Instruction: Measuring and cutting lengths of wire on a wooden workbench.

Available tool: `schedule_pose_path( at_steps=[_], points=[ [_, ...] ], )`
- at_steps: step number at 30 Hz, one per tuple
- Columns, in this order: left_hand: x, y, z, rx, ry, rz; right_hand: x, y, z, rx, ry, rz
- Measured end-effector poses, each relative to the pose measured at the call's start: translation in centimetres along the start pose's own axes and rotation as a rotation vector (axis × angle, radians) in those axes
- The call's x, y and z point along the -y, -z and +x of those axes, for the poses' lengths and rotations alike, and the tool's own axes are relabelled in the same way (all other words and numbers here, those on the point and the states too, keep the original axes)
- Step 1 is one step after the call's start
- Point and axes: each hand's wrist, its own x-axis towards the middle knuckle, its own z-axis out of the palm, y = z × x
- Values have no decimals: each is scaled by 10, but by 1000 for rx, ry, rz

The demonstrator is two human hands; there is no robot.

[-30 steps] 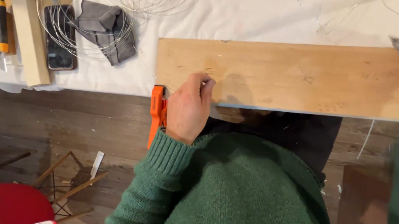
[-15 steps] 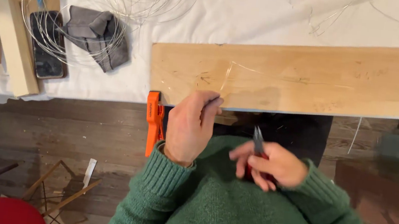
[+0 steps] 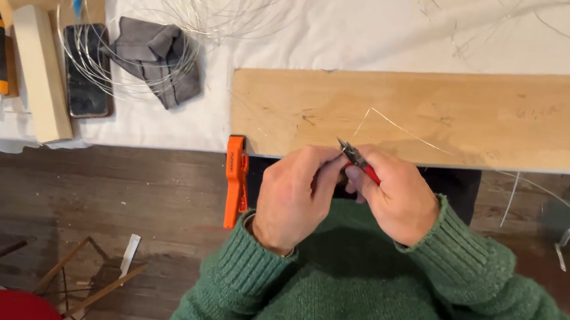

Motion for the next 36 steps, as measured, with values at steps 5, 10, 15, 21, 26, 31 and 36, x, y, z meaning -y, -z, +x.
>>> schedule_pose_path(
  at_steps=[5, 10, 15, 21, 26, 31, 36],
  points=[
    [5, 1, -2, -12, -45, 1, 0, -6, 1, -185, 390, -294],
    [7, 2, -2, 20, -71, 20, 6, -9, -1, -223, 336, -310],
    [9, 1, -2, 26, -75, 4, 3, -11, 0, -234, 345, -328],
    [7, 3, -3, 64, -80, -8, -10, -11, -1, -271, 405, -392],
    [8, 2, -2, 73, -109, -22, -19, -8, 2, -223, 305, -336],
    [8, 5, -1, 21, -70, -5, -8, 10, -3, -262, 603, -416],
    [7, 10, -2, 68, -18, -79, -46, 29, -6, -290, 167, 78]
  ],
)
